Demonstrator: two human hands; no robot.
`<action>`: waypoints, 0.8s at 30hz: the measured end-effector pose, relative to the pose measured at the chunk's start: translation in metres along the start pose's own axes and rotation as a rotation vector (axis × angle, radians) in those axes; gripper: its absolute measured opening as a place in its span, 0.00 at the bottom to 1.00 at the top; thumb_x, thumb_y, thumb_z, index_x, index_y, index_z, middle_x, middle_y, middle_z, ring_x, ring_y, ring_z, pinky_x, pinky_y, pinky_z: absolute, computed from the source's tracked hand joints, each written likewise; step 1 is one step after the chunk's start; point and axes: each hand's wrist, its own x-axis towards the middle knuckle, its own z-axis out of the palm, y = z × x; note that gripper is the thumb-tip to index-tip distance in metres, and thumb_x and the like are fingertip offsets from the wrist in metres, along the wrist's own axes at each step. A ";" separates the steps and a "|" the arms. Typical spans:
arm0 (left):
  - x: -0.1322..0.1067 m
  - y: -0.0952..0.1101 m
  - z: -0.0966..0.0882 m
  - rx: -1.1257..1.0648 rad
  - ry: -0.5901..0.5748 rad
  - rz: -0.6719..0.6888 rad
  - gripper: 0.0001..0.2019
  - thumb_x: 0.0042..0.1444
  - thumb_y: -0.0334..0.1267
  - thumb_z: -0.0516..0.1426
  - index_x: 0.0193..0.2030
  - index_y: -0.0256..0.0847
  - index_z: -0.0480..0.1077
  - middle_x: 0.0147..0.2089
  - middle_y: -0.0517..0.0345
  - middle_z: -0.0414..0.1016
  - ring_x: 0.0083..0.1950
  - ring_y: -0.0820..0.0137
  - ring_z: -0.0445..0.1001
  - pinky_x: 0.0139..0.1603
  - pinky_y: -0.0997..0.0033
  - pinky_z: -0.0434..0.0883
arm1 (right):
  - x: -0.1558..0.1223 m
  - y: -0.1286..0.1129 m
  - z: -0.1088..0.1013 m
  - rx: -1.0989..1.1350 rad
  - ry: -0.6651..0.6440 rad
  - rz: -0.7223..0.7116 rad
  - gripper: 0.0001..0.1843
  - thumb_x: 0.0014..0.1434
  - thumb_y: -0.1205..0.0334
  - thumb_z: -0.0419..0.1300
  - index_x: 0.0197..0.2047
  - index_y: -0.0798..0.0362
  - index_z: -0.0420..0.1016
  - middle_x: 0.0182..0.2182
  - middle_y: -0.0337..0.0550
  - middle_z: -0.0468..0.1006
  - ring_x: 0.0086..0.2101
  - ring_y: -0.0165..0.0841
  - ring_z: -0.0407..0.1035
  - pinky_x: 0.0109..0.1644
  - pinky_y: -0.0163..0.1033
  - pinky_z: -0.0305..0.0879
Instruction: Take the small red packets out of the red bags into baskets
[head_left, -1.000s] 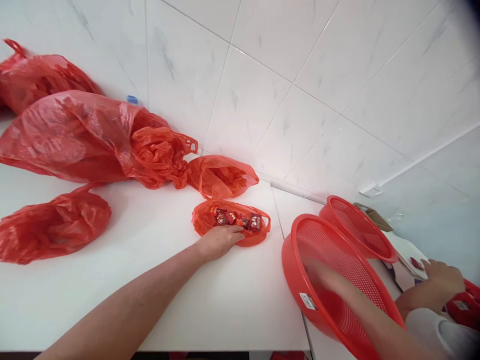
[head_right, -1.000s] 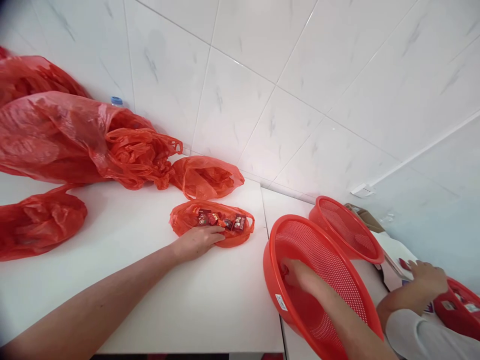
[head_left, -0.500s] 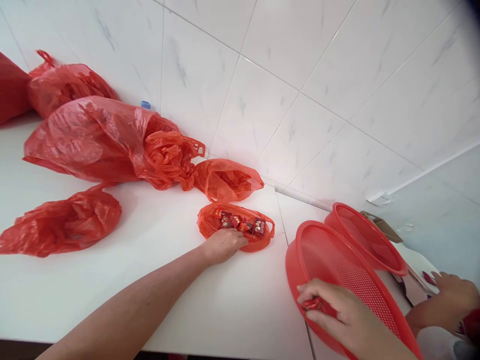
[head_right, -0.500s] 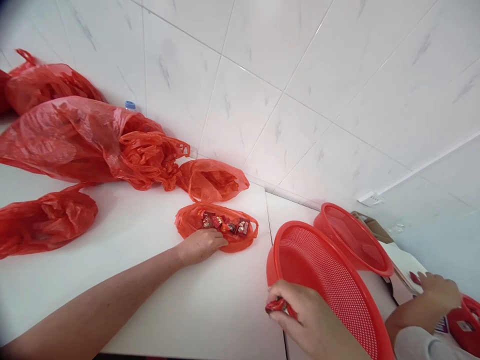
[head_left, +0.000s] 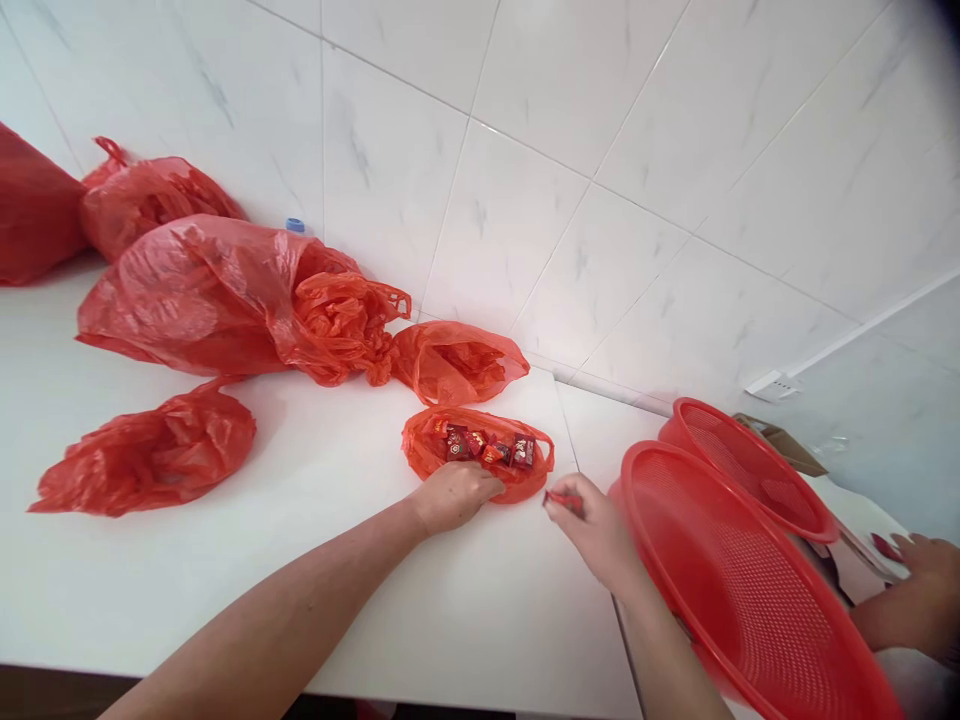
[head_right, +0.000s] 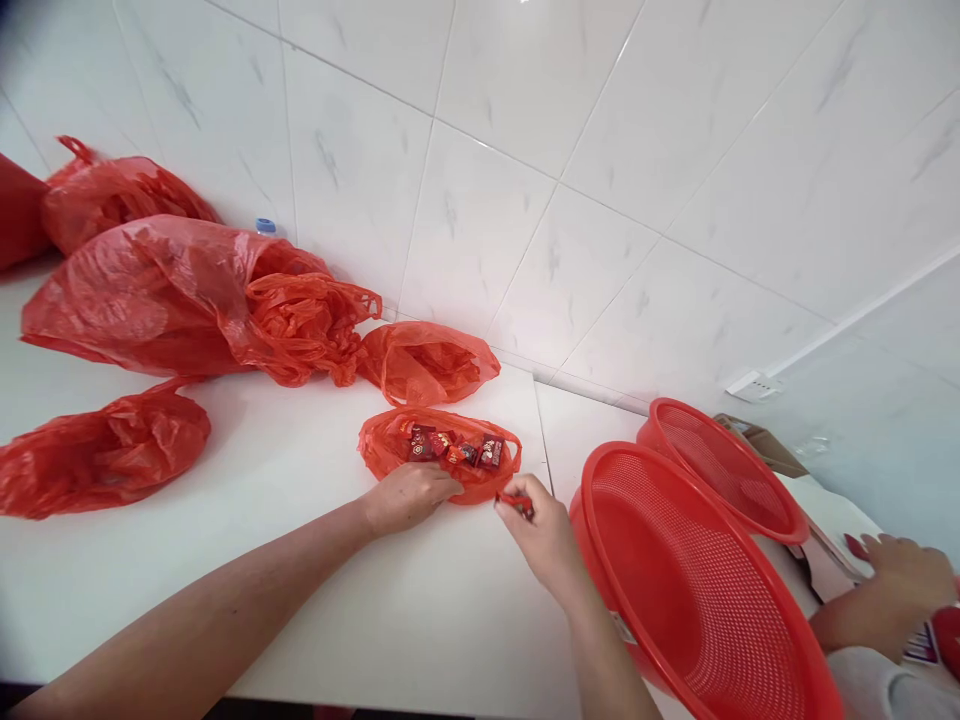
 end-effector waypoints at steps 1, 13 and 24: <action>-0.002 0.002 0.000 0.013 -0.020 -0.006 0.15 0.60 0.29 0.43 0.39 0.41 0.71 0.31 0.53 0.72 0.34 0.65 0.69 0.38 0.64 0.67 | 0.015 0.001 0.010 0.055 0.057 -0.028 0.09 0.55 0.53 0.53 0.35 0.50 0.66 0.30 0.38 0.73 0.28 0.31 0.66 0.32 0.35 0.62; -0.009 0.012 -0.001 0.093 -0.078 -0.069 0.10 0.56 0.28 0.48 0.36 0.40 0.69 0.33 0.56 0.73 0.35 0.67 0.70 0.34 0.69 0.66 | 0.083 0.002 0.074 0.073 0.354 -0.270 0.15 0.58 0.54 0.52 0.46 0.50 0.69 0.42 0.44 0.75 0.43 0.35 0.68 0.47 0.40 0.63; -0.009 0.008 -0.004 0.031 0.053 -0.072 0.12 0.55 0.27 0.51 0.43 0.43 0.70 0.39 0.58 0.75 0.40 0.68 0.73 0.37 0.71 0.69 | 0.094 0.046 0.065 -0.431 0.334 0.076 0.16 0.57 0.46 0.54 0.38 0.50 0.70 0.34 0.42 0.73 0.34 0.34 0.67 0.31 0.36 0.54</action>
